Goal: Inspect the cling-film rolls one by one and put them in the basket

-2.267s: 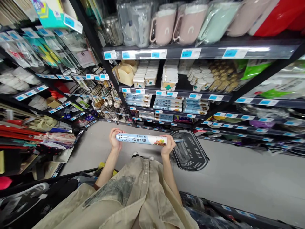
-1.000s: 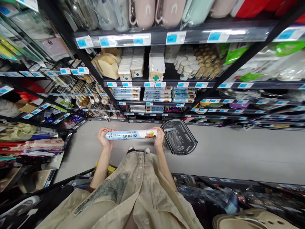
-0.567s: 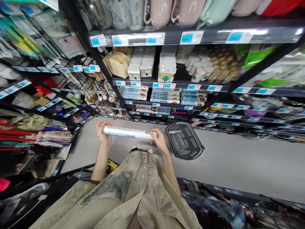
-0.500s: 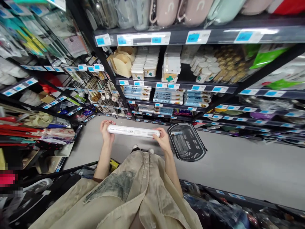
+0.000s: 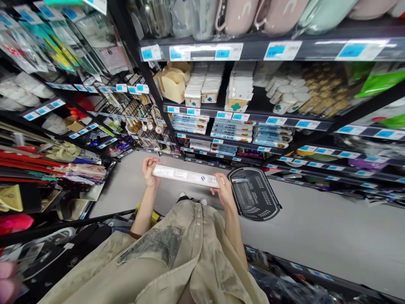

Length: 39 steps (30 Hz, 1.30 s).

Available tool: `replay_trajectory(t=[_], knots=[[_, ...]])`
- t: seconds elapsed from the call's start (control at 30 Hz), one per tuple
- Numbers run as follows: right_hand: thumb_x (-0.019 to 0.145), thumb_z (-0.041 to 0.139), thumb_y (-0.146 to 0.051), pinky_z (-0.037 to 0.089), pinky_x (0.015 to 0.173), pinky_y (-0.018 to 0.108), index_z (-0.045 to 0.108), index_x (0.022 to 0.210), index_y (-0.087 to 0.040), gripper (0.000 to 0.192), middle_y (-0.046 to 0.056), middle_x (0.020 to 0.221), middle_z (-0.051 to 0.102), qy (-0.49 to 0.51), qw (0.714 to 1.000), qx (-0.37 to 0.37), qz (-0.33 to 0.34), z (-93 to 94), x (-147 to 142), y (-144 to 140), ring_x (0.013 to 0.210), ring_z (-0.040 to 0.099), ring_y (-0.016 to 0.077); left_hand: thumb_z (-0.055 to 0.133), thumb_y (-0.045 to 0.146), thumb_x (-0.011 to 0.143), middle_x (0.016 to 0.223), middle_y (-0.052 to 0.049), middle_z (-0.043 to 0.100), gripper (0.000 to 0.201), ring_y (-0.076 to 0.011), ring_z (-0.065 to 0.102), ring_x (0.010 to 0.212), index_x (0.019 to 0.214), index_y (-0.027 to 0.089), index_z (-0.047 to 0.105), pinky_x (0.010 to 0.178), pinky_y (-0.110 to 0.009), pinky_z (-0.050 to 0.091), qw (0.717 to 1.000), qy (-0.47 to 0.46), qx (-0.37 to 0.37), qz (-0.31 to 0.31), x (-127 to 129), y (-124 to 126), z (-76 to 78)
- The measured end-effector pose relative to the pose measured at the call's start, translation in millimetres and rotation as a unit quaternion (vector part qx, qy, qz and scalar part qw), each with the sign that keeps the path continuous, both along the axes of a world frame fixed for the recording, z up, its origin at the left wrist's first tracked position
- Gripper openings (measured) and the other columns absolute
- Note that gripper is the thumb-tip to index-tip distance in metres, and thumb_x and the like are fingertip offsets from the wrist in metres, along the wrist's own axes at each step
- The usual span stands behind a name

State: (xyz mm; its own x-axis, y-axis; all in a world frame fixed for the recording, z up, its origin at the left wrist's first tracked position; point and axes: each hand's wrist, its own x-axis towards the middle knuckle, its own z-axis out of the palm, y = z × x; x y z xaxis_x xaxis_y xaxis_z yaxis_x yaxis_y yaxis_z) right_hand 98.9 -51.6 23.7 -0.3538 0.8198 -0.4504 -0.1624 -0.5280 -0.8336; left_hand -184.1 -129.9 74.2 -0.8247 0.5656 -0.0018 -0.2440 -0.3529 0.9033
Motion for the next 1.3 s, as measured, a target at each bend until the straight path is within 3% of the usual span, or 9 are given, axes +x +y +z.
replay_trajectory(t=[0.13, 0.27, 0.67, 0.83, 0.93, 1.0, 1.07, 1.17, 1.3], knots=[[0.067, 0.09, -0.036, 0.059, 0.071, 0.033, 0.057, 0.112, -0.027, 0.057, 0.008, 0.122, 0.07, 0.042, 0.991, 0.128, -0.022, 6.2, 12, 2, 0.105, 0.069, 0.0267, 0.081, 0.025, 0.061, 0.083, -0.001, 0.062, 0.038, -0.0151, 0.06, 0.077, 0.091, 0.02, 0.059, 0.085, -0.041, 0.057, 0.988, -0.134, -0.063, 0.033, 2, 3, -8.3], [0.063, 0.093, -0.029, 0.055, 0.099, 0.043, 0.058, 0.11, -0.026, 0.058, 0.011, 0.141, 0.061, 0.059, 0.986, 0.152, -0.014, 3.1, 13, -1, 0.122, 0.063, 0.0288, 0.075, 0.024, 0.061, 0.079, 0.002, 0.057, 0.036, -0.0122, 0.056, 0.071, 0.09, 0.02, 0.054, 0.089, -0.042, 0.056, 0.988, -0.126, -0.052, 0.075, 3, -2, -11.0], [0.073, 0.086, -0.038, 0.055, 0.092, 0.039, 0.064, 0.102, -0.025, 0.038, 0.01, 0.13, 0.067, 0.072, 0.986, 0.141, -0.056, 4.9, 6, -3, 0.114, 0.065, 0.0271, 0.068, 0.025, 0.064, 0.072, 0.0, 0.047, 0.025, -0.0145, 0.051, 0.071, 0.086, 0.022, 0.057, 0.089, -0.038, 0.051, 0.997, -0.003, 0.079, 0.002, 11, -10, 2.3], [0.072, 0.085, -0.038, 0.056, 0.087, 0.036, 0.064, 0.108, -0.026, 0.043, 0.009, 0.124, 0.07, 0.094, 0.987, 0.109, -0.067, 3.5, 0, -4, 0.105, 0.067, 0.0237, 0.067, 0.035, 0.064, 0.073, -0.003, 0.051, 0.025, -0.0198, 0.056, 0.078, 0.085, 0.022, 0.06, 0.088, -0.041, 0.051, 0.997, 0.037, 0.057, -0.024, 6, -14, 3.3], [0.073, 0.081, -0.047, 0.057, 0.074, 0.033, 0.062, 0.1, -0.025, 0.04, 0.007, 0.105, 0.075, 0.097, 0.984, 0.027, -0.15, 0.3, -11, -2, 0.087, 0.069, 0.021, 0.068, 0.045, 0.066, 0.096, -0.01, 0.065, 0.039, -0.0287, 0.063, 0.1, 0.098, 0.022, 0.067, 0.094, -0.046, 0.051, 0.989, 0.063, 0.003, -0.135, -1, -19, 2.0], [0.07, 0.079, -0.048, 0.056, 0.068, 0.03, 0.06, 0.091, -0.023, 0.037, 0.004, 0.09, 0.074, 0.096, 0.964, -0.026, -0.248, -4.6, -13, 6, 0.079, 0.069, 0.0186, 0.069, 0.049, 0.069, 0.118, -0.015, 0.068, 0.051, -0.0352, 0.061, 0.117, 0.112, 0.021, 0.07, 0.096, -0.048, 0.052, 0.952, 0.096, -0.059, -0.286, -4, -20, -1.6], [0.064, 0.079, -0.041, 0.054, 0.063, 0.026, 0.059, 0.085, -0.023, 0.035, 0.001, 0.08, 0.072, 0.083, 0.936, -0.057, -0.336, -11.1, -7, 17, 0.074, 0.068, 0.017, 0.067, 0.05, 0.08, 0.121, -0.016, 0.07, 0.046, -0.0357, 0.064, 0.116, 0.115, 0.021, 0.074, 0.096, -0.047, 0.052, 0.882, 0.168, -0.141, -0.418, -2, -17, -8.3], [0.058, 0.078, -0.034, 0.052, 0.057, 0.024, 0.06, 0.082, -0.022, 0.033, 0.001, 0.075, 0.071, 0.042, 0.915, -0.055, -0.397, -20.0, 12, 28, 0.072, 0.069, 0.0175, 0.073, 0.043, 0.084, 0.116, -0.012, 0.074, 0.037, -0.0318, 0.069, 0.108, 0.116, 0.025, 0.076, 0.095, -0.043, 0.053, 0.798, 0.288, -0.231, -0.476, 12, -8, -22.0], [0.061, 0.078, -0.034, 0.051, 0.054, 0.025, 0.061, 0.084, -0.022, 0.031, 0.001, 0.076, 0.071, -0.013, 0.911, -0.014, -0.411, -30.2, 32, 25, 0.071, 0.07, 0.0192, 0.078, 0.041, 0.082, 0.12, -0.009, 0.073, 0.046, -0.0312, 0.069, 0.109, 0.126, 0.029, 0.072, 0.099, -0.044, 0.052, 0.711, 0.394, -0.273, -0.515, 39, 6, -43.8]])
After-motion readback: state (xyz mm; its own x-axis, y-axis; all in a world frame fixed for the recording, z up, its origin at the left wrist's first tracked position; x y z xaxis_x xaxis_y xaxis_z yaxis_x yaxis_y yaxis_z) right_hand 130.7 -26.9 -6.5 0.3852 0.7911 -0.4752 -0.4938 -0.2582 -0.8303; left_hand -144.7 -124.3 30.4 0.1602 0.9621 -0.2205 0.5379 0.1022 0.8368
